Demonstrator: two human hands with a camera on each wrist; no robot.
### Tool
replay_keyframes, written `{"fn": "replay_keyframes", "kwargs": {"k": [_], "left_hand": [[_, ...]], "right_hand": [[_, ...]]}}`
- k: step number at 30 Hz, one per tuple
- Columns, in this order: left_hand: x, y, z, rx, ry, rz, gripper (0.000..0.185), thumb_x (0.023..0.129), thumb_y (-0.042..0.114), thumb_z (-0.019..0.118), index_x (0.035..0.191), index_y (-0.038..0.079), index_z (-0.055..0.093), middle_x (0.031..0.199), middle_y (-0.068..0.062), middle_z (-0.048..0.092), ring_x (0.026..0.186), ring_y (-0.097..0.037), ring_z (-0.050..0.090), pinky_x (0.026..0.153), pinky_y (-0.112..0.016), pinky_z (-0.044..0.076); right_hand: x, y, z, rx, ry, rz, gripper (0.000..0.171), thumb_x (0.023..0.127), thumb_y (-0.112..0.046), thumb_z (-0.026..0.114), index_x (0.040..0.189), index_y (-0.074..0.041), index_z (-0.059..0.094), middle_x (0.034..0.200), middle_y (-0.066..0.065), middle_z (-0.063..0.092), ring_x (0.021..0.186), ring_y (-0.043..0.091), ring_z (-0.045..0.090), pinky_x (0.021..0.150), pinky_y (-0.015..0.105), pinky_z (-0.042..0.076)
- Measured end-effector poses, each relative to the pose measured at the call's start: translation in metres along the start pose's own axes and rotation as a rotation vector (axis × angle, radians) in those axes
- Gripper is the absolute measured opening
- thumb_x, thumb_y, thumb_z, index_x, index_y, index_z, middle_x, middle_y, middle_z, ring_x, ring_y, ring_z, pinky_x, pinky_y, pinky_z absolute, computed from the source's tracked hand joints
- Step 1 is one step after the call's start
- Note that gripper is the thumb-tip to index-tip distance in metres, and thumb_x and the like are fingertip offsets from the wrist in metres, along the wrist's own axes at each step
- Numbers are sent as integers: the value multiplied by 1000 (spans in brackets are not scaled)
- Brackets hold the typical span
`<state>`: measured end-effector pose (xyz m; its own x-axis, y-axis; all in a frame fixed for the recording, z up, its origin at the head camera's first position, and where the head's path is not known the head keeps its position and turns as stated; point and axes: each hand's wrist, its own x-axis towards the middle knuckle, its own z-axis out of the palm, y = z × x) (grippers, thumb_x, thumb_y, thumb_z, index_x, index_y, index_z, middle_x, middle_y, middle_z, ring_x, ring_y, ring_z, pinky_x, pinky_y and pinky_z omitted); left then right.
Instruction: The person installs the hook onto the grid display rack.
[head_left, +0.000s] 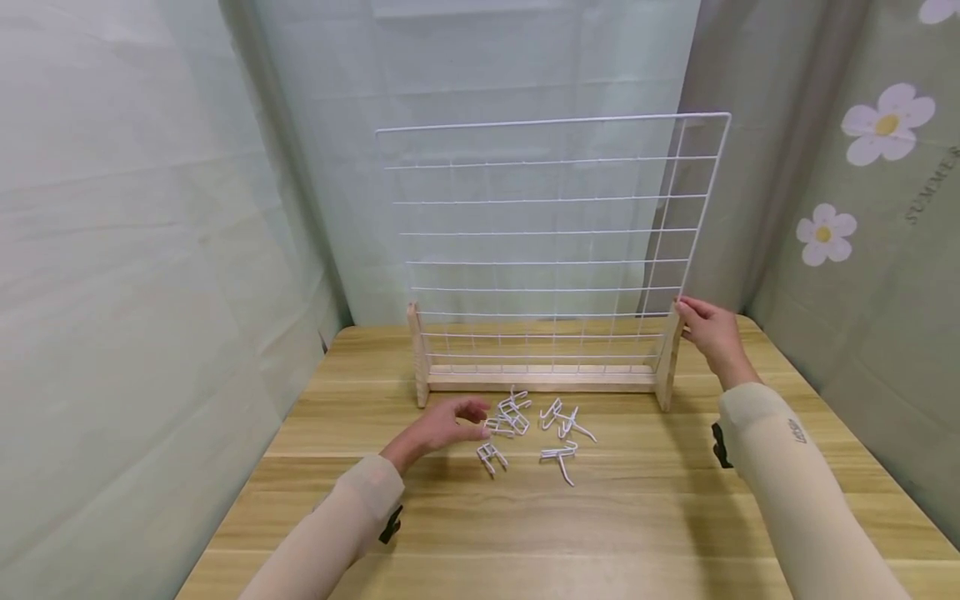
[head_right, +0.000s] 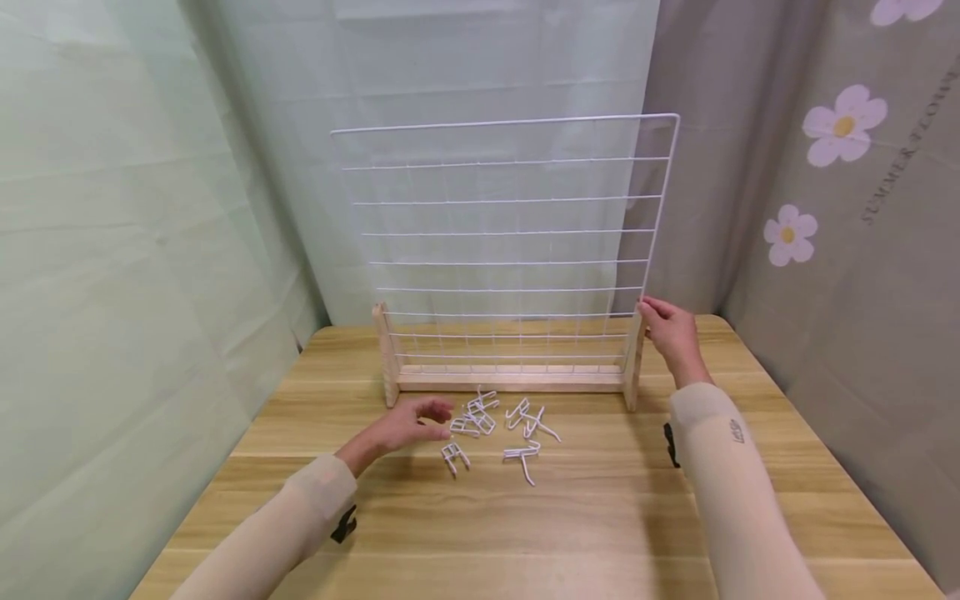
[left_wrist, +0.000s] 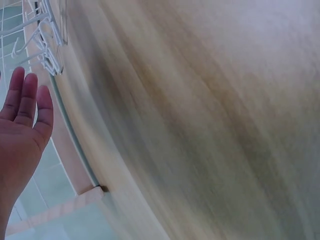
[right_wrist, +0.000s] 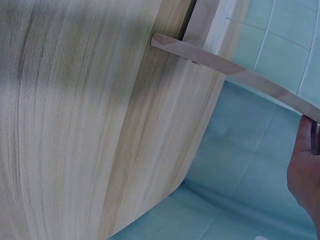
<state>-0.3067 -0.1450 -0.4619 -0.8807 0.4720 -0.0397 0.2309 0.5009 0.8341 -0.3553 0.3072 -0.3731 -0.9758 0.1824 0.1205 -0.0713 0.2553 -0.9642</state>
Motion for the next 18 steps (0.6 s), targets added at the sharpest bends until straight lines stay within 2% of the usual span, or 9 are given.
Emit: {"fn": "replay_keyframes", "kwargs": {"k": [5, 9, 13, 18], "left_hand": [[1, -5, 1, -34, -68, 20, 44, 89, 17, 76, 126, -1, 62, 117, -16, 64, 109, -26, 57, 94, -38, 47], [0, -7, 0, -50, -110, 19, 39, 88, 15, 76, 121, -1, 64, 113, -12, 66, 107, -24, 59, 95, -38, 47], [-1, -10, 2, -38, -127, 20, 30, 87, 13, 76, 114, 2, 67, 109, -5, 66, 105, -22, 59, 94, -37, 47], [-1, -13, 6, -55, -135, 33, 25, 87, 7, 75, 110, -1, 67, 106, -5, 67, 102, -22, 60, 90, -34, 49]], "right_hand": [[1, 1, 0, 1, 1, -3, 56, 106, -33, 44, 147, 4, 40, 150, 25, 39, 137, 37, 39, 107, 47, 38], [1, 1, 1, 6, -5, -9, 56, 106, -33, 44, 147, 4, 40, 150, 25, 39, 137, 38, 38, 107, 48, 38], [1, 0, 0, 1, -10, -5, 58, 105, -35, 44, 148, 4, 39, 151, 24, 38, 138, 37, 38, 107, 47, 38], [0, 0, -1, -1, -13, 2, 58, 105, -35, 44, 148, 4, 39, 151, 24, 38, 138, 38, 38, 107, 47, 38]]}}
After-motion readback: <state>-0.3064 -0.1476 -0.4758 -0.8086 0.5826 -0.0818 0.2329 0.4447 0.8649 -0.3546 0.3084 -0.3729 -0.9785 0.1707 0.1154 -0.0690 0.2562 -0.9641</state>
